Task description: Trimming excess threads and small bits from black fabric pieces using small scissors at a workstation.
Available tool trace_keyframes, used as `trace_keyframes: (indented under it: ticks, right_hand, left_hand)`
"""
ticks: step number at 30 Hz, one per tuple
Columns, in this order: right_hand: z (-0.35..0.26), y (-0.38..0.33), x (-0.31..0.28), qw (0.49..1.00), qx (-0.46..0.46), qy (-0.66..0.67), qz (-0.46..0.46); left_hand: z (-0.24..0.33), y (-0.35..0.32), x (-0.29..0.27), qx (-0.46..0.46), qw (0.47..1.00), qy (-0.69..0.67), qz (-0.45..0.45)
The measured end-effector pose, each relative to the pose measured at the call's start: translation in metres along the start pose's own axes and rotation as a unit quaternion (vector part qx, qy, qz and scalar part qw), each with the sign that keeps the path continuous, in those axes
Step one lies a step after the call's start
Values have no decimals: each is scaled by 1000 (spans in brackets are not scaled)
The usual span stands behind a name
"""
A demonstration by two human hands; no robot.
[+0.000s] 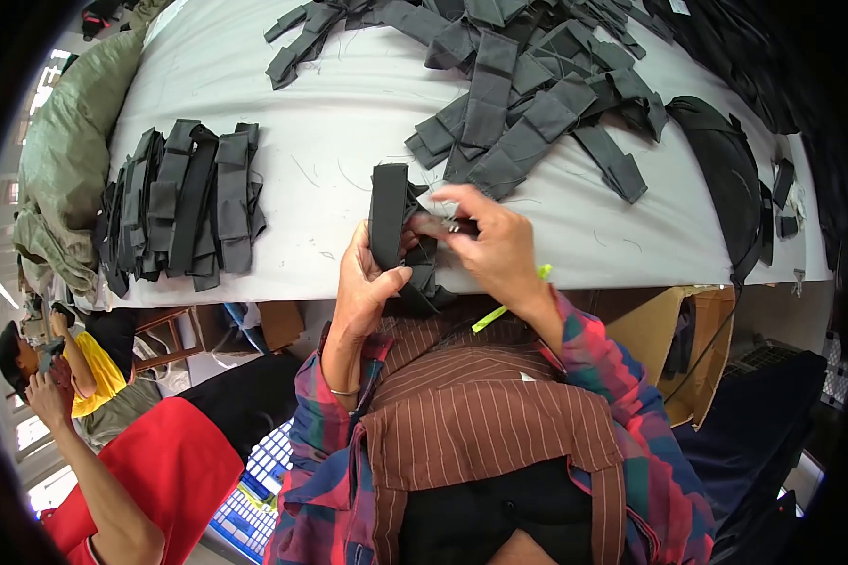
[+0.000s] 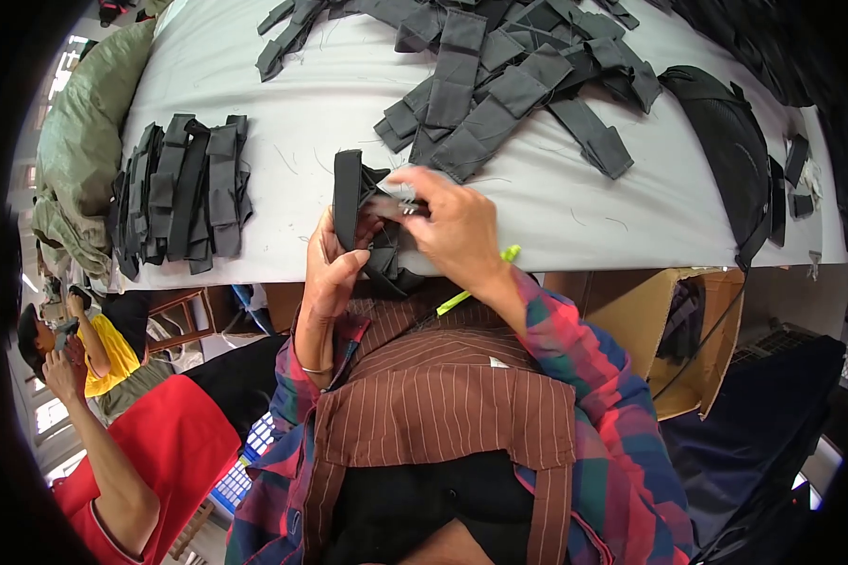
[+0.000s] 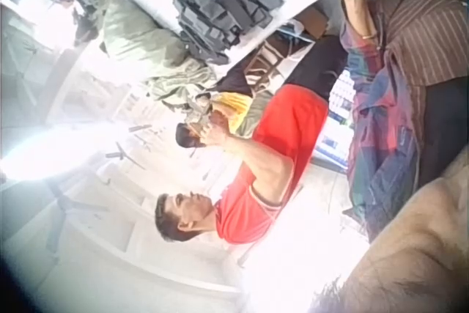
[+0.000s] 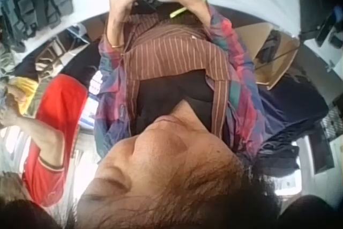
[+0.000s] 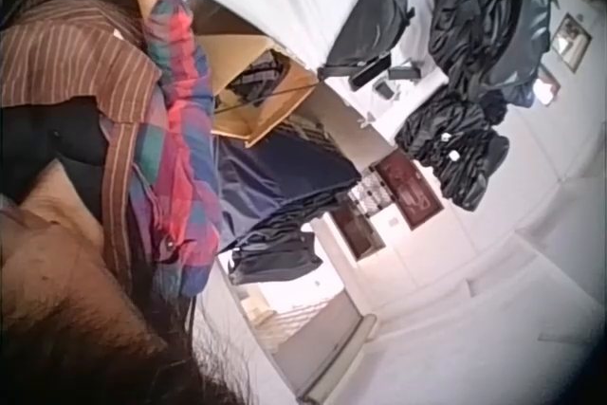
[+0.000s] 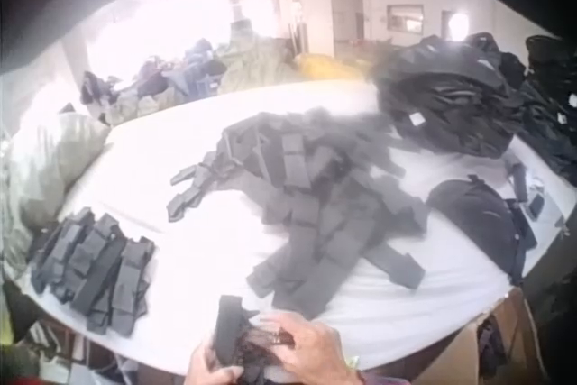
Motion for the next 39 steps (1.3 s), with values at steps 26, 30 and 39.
trace_keyframes:
  ticks: [26, 30, 39]
  right_hand:
    - [3, -19, -24, 963, -169, -194, -85]
    - [5, -19, -23, 954, -190, -213, -89]
    - [7, -18, -23, 966, -147, -180, -114]
  left_hand:
    - [8, -1, 13, 3, 996, 83, -40]
    - [7, -1, 14, 3, 995, 91, -42]
    - [6, -2, 13, 9, 995, 95, -42]
Point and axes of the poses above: each hand's wrist, its own y-axis towards the middle knuckle, its own x-axis out of the palm, z = x × y, the point moved 2 cm from there along y, towards the middle knuckle, and after that the axes turned 4 degrees about x, right-handed, at the moved point
